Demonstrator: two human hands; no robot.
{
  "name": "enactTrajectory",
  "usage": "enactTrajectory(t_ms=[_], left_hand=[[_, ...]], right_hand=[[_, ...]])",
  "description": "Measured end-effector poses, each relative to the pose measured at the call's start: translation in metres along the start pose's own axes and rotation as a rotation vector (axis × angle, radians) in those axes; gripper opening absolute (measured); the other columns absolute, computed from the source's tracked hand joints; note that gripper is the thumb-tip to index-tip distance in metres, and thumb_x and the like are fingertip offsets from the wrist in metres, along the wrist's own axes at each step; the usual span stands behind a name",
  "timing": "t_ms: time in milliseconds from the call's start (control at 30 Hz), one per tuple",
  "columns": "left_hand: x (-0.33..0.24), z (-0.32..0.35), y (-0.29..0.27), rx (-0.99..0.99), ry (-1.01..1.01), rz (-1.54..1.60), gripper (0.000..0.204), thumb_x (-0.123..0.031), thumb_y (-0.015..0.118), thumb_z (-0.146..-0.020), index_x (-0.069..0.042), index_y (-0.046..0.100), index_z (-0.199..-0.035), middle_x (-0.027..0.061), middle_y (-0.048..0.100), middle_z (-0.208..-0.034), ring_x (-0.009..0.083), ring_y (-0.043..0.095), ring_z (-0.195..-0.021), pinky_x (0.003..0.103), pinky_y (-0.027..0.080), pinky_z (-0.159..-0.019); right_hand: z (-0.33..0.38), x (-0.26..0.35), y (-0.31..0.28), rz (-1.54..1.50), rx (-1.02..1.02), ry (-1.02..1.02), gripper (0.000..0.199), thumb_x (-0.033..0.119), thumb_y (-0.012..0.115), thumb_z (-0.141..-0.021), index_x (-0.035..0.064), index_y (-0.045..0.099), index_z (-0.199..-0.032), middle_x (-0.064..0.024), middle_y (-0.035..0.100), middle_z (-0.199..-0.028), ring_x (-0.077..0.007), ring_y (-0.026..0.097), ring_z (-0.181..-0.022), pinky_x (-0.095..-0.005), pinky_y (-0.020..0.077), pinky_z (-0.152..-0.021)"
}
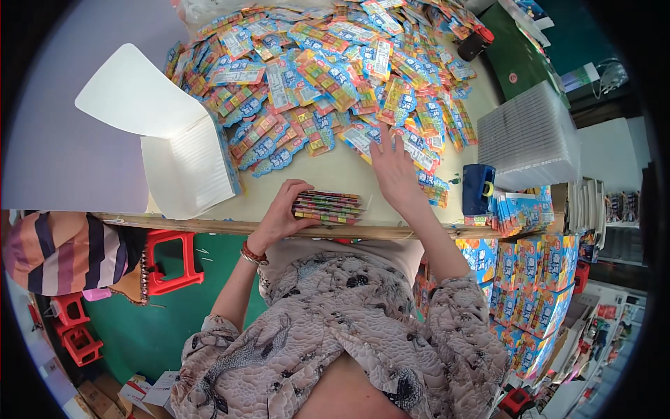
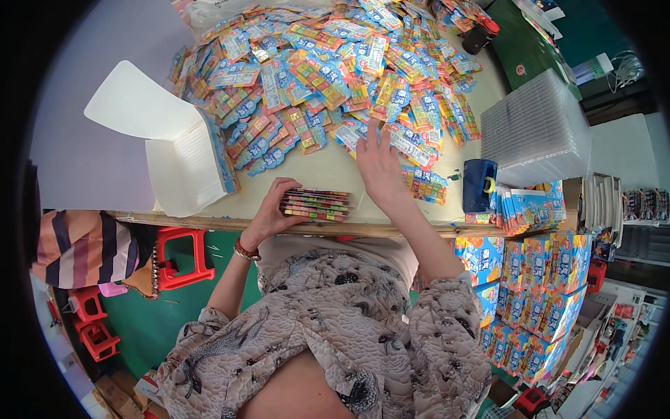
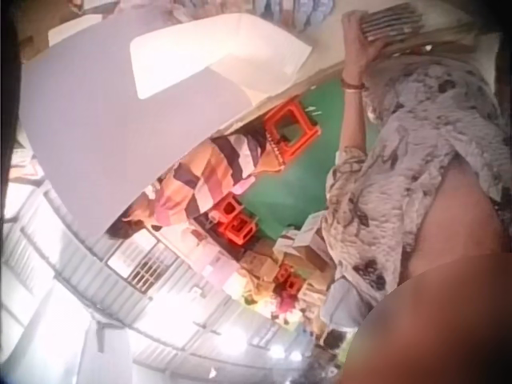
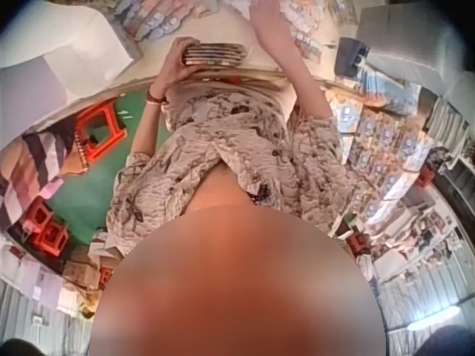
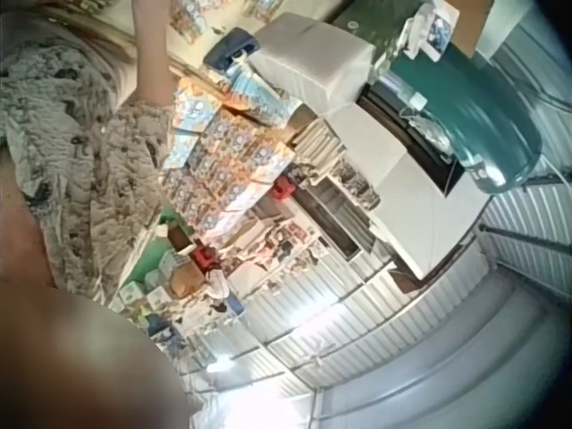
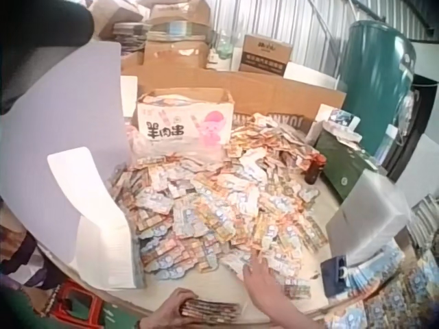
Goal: Organizing and packaging small colorful sachets into cardboard boxes.
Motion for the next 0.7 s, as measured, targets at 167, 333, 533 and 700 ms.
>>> enactTrajectory(t_ms=[167, 333, 533, 700], left_hand=[[0.001, 0.000, 0.000, 0.015, 0.006, -0.024, 0.066, -0.008, 0.084, -0.063, -0.005, 0.049, -0.120, 0.0118, 0.045, -0.119, 0.0254, 0.051, -0.109, 0.032, 0.047, -0.091], [-0.001, 0.001, 0.001, -0.013, 0.049, -0.033, 0.068, -0.008, 0.083, -0.062, -0.005, 0.049, -0.120, 0.0146, 0.042, -0.124, 0.0294, 0.051, -0.108, 0.035, 0.047, -0.092], [-0.007, 0.002, 0.001, -0.088, 0.076, -0.095, 0.078, -0.009, 0.085, -0.062, -0.007, 0.042, -0.128, 0.0177, 0.024, -0.144, 0.0301, 0.050, -0.113, 0.037, 0.048, -0.095], [0.014, 0.008, 0.000, -0.117, -0.029, 0.228, 0.107, -0.013, 0.087, -0.063, -0.011, 0.018, -0.144, 0.0180, 0.032, -0.140, 0.0258, 0.046, -0.121, 0.037, 0.047, -0.095]], right_hand=[[-0.001, 0.005, -0.023, 0.047, 0.334, -0.166, 0.024, 0.004, 0.057, -0.076, 0.0064, 0.058, -0.100, -0.0109, 0.057, -0.106, -0.0264, 0.050, -0.109, -0.0411, 0.0402, -0.092], [-0.020, 0.034, -0.073, -0.016, -0.191, -0.468, 0.017, 0.010, 0.057, -0.079, 0.0080, 0.061, -0.095, -0.0061, 0.060, -0.083, -0.0221, 0.059, -0.092, -0.0384, 0.0382, -0.088], [-0.033, 0.108, -0.020, -0.200, 0.120, -0.627, 0.013, 0.016, 0.057, -0.084, 0.0070, 0.061, -0.093, -0.0093, 0.063, -0.079, -0.0245, 0.064, -0.077, -0.0419, 0.0489, -0.073], [-0.067, 0.105, -0.002, -0.962, 0.349, -0.412, 0.022, 0.022, 0.060, -0.085, 0.0039, 0.061, -0.097, -0.0159, 0.064, -0.077, -0.0301, 0.065, -0.073, -0.0402, 0.0510, -0.063]])
Point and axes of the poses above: each hand's wrist, its own z-axis away from the middle knuckle, its own y-axis out of the palm, x = y × z, the point moved 8 cm from there along -z, towards the middle knuckle
